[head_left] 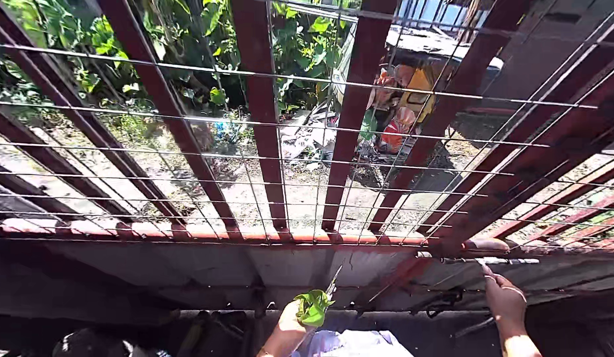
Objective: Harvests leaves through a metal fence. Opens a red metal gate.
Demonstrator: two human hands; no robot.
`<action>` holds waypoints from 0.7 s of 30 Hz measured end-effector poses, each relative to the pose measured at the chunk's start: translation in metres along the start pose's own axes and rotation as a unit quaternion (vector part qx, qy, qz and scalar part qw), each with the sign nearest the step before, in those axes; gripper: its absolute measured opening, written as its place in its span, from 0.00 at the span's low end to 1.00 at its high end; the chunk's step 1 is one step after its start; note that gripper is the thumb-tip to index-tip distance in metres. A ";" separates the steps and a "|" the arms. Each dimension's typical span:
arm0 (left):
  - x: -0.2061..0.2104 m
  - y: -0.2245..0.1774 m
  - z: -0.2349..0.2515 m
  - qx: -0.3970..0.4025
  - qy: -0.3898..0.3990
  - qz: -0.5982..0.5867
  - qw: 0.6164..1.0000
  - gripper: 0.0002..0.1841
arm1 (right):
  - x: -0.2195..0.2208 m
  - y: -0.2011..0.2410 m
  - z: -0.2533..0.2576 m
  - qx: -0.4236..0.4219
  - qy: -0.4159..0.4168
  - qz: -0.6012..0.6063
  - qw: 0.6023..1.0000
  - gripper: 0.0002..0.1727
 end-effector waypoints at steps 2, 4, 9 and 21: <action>0.005 0.002 0.013 0.019 0.022 -0.037 0.999 0.20 | -0.001 -0.004 -0.002 0.001 -0.018 0.012 1.000 0.27; 0.014 0.003 0.025 0.033 0.053 -0.079 0.995 0.21 | -0.004 -0.010 -0.007 0.025 -0.032 0.021 0.999 0.29; 0.046 -0.028 0.051 0.090 0.145 0.009 0.985 0.18 | -0.015 -0.031 -0.030 0.113 -0.040 -0.012 0.993 0.32; 0.169 -0.090 0.092 0.040 0.360 0.075 0.929 0.09 | -0.103 -0.071 -0.107 0.311 -0.108 -0.003 0.944 0.21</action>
Point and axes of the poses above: each hand's wrist, its own z-axis towards the middle knuckle, its own x-axis out of the palm, y = z × x, the point moved 7 cm from there along z, towards the middle knuckle, and after that the axes turned 3 degrees about -x, right-handed, at the moved point
